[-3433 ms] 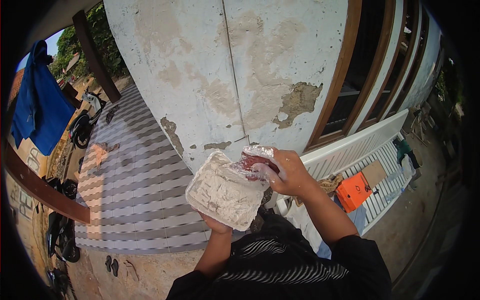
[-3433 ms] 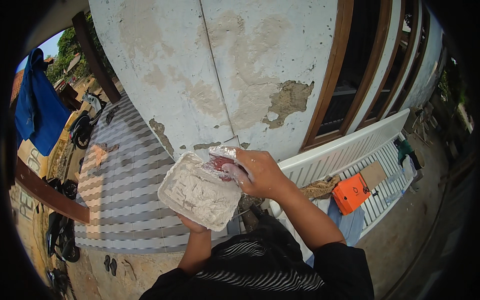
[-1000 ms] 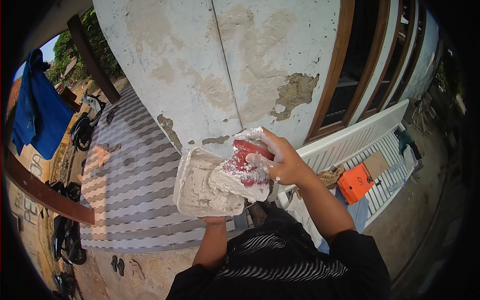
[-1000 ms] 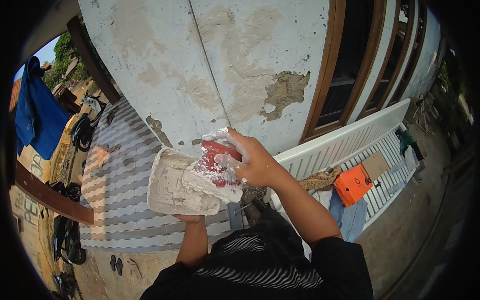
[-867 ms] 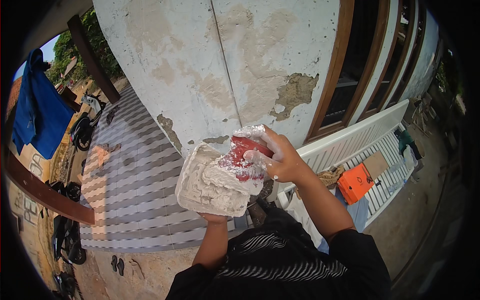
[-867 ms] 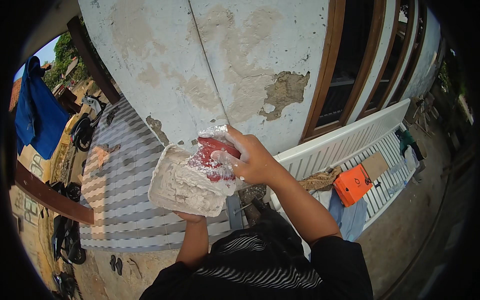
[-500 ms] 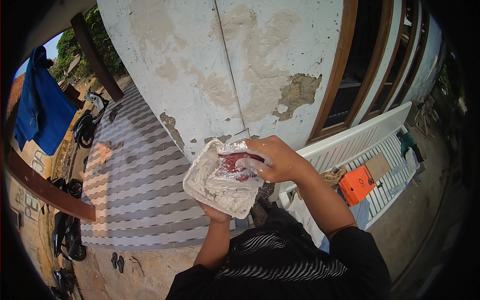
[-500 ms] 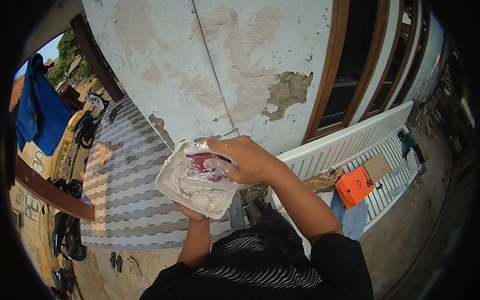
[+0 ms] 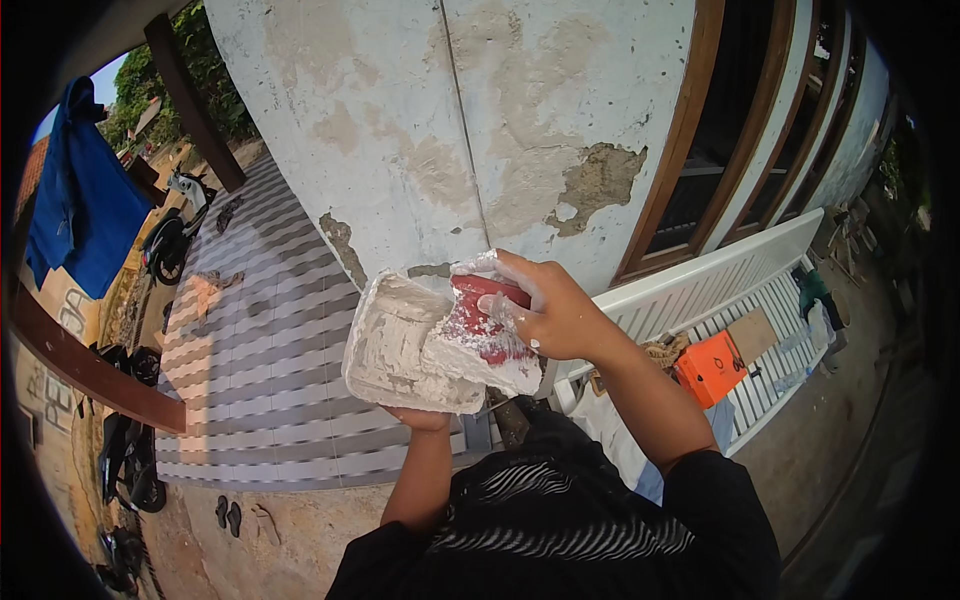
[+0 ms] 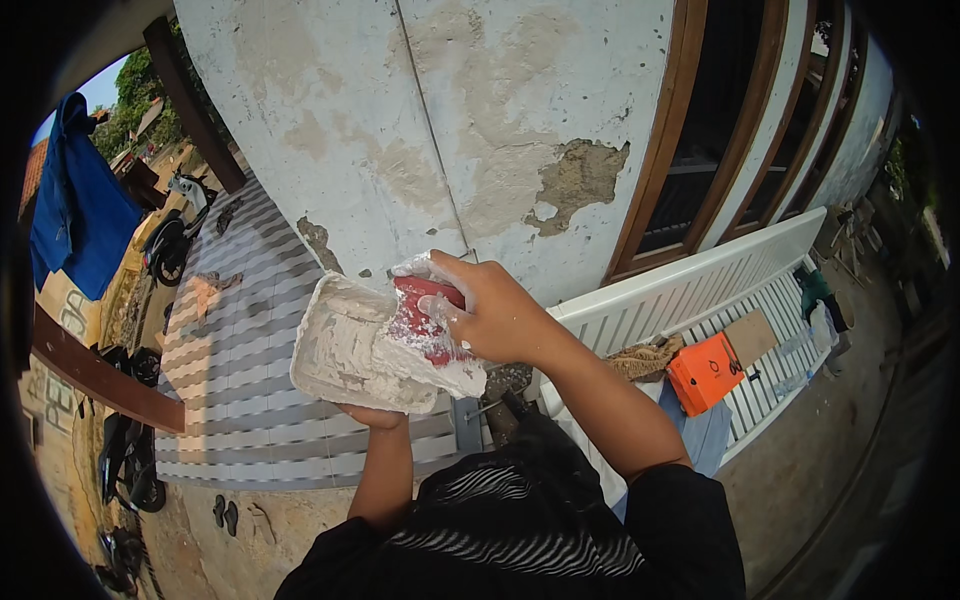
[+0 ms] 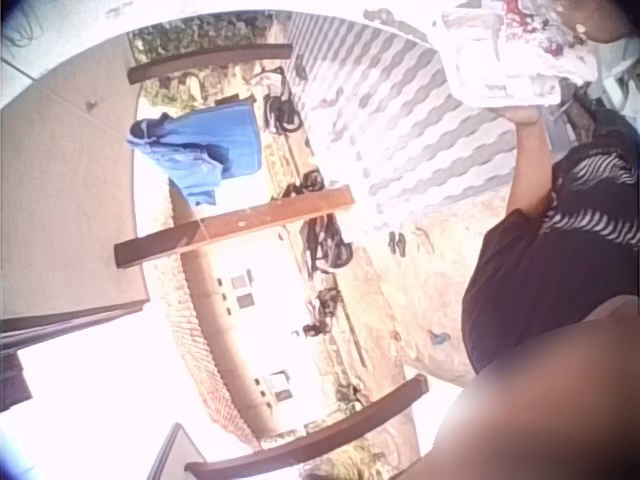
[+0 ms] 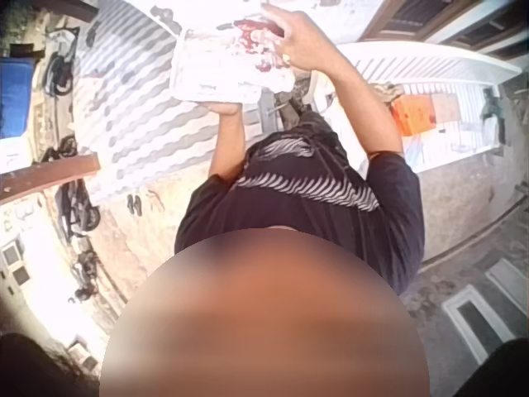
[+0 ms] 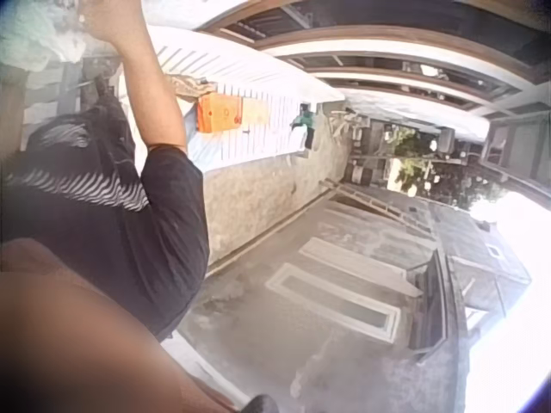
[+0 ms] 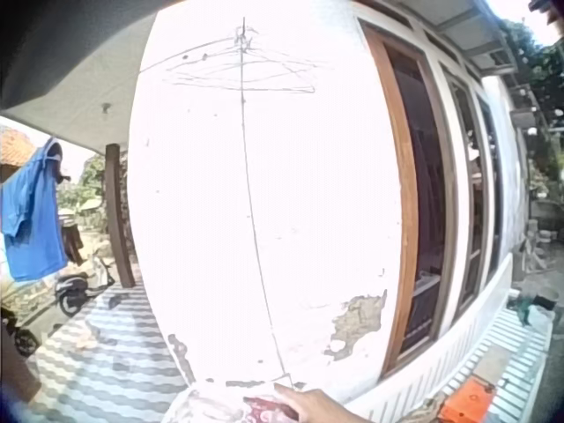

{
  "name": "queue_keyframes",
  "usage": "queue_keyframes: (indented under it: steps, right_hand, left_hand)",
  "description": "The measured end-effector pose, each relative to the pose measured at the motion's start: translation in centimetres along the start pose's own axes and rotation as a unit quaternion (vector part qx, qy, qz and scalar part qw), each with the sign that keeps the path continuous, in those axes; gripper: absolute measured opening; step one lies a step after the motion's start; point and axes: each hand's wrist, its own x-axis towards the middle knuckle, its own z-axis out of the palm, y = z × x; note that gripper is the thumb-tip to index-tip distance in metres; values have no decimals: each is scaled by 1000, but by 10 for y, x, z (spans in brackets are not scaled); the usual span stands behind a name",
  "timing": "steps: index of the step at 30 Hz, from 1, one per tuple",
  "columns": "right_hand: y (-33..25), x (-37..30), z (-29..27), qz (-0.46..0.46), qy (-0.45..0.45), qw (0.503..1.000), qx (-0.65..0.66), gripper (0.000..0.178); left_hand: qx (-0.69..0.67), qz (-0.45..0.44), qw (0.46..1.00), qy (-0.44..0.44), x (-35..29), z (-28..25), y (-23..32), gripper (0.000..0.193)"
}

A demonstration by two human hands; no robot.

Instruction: Applying putty to a damaged area of an exterior wall using a spatula.

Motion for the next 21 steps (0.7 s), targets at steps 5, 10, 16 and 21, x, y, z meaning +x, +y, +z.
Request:
queue_keyframes:
  steps: [5,10,16,21]
  right_hand:
    - [11,-8,11,48,14,999,1,38]
    - [7,-12,7,24,24,998,-54,41]
    - [13,-15,12,46,10,998,-38,33]
    - [27,-17,24,86,-20,996,28,32]
  left_hand:
    - [-106,-24,993,54,-3,-9,-18,86]
    - [-151,-45,986,51,-9,-20,-21,86]
    - [-211,-73,974,42,-13,-26,-29,86]
    - [-261,-95,960,35,-15,-29,-35,86]
